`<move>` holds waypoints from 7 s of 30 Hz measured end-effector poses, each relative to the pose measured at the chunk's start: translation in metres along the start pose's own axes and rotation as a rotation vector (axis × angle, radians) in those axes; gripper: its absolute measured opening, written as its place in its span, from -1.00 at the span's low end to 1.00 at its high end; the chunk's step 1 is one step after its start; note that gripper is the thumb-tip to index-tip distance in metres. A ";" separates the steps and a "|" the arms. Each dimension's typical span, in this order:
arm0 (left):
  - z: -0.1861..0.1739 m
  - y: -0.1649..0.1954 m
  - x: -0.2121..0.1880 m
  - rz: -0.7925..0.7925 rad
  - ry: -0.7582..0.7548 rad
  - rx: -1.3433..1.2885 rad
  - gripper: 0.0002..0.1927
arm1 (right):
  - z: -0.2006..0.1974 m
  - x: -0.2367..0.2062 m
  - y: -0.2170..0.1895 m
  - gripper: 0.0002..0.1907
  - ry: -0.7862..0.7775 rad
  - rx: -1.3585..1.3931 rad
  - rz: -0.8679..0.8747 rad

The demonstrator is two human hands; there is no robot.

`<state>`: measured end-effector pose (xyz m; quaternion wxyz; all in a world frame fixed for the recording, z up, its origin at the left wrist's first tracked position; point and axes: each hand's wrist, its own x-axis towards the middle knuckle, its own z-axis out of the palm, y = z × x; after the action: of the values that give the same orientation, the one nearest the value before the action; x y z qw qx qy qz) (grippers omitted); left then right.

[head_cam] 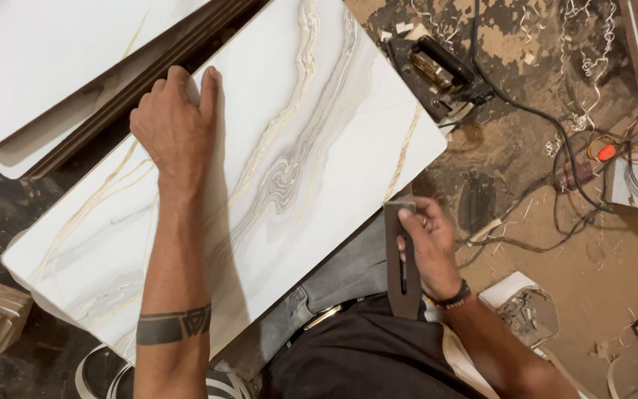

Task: The person sits on the floor and applies white edge banding tape to the edges of particleboard panels. They align the tape along a panel edge, press it with a heated hand iron, trim excess tape, and set finished panels on a stack, repeating the process on multiple panels.

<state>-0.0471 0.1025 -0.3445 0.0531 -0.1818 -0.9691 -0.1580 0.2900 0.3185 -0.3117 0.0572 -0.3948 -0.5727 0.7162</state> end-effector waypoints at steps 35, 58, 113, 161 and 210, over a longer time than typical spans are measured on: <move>0.005 -0.010 -0.006 0.147 0.058 0.008 -0.47 | -0.072 0.130 -0.096 -0.73 -0.223 -0.602 0.240; 0.000 -0.003 -0.009 0.260 -0.095 -0.092 -0.55 | -0.090 0.102 -0.107 -0.64 -0.340 -1.034 0.016; 0.007 0.016 -0.015 0.395 -0.215 -0.140 -0.58 | 0.064 0.275 -0.183 -0.74 -0.763 -1.749 -0.658; -0.120 -0.250 -0.210 -0.459 0.165 0.027 -0.56 | 0.646 0.054 -0.027 -0.83 -1.548 -1.696 -1.826; -0.047 -0.125 -0.032 0.042 -0.261 -0.194 -0.33 | 0.152 -0.056 -0.027 -0.48 -0.320 -0.530 1.065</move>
<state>-0.0614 -0.0340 -0.3411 -0.0878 -0.2255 -0.9439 -0.2248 0.2226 0.1797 -0.2552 -0.4953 -0.5150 -0.4569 0.5298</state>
